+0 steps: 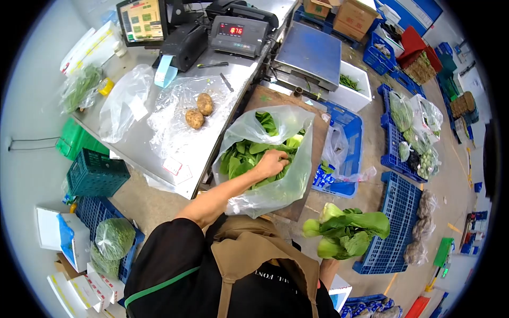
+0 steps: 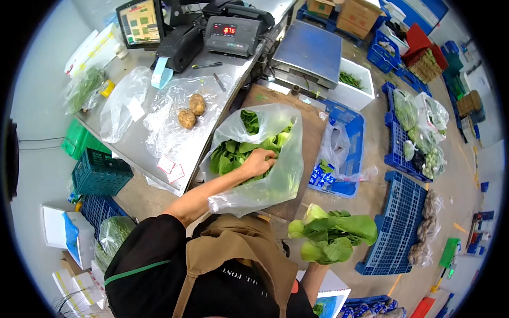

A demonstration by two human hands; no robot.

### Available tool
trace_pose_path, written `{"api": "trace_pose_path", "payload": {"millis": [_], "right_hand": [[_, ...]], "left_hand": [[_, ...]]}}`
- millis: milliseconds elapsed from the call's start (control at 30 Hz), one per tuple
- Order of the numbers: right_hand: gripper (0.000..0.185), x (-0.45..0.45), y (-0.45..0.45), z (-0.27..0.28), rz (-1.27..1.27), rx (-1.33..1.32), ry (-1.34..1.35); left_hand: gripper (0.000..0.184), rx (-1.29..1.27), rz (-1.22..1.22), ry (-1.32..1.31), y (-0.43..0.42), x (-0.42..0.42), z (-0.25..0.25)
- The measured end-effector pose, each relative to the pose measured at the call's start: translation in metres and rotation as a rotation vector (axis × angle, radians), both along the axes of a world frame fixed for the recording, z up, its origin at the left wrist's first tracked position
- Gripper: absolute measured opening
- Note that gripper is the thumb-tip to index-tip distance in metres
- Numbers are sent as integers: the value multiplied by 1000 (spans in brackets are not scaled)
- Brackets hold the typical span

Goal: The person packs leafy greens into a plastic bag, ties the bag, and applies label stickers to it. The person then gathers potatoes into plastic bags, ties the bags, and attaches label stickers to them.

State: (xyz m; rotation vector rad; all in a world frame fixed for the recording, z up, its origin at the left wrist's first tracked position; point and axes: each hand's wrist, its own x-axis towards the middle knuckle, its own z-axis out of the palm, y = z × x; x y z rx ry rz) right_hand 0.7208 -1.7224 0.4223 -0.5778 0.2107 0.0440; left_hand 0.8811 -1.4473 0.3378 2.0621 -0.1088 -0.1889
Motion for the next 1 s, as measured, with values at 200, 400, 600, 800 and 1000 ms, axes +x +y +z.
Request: {"api": "trace_pose_path", "payload": {"millis": [200,400,600,800,1000], "right_hand": [[60,23,-7,4,63,5,-19],[59,62,1,13,130,11,-62],[58,74,15,19,149,28,-72],[58,72,47,21,175,22,-67],[57,58,117,22,245,20,-54]], "left_hand": [[19,32,33,-221,6,-19,76],[16,171,65,-420,33,-16,127],[14,200,139,-488,76,-30,233],[18,137,353,-565,151,-73,317],[16,51,542,-527,233,-149,339]]}}
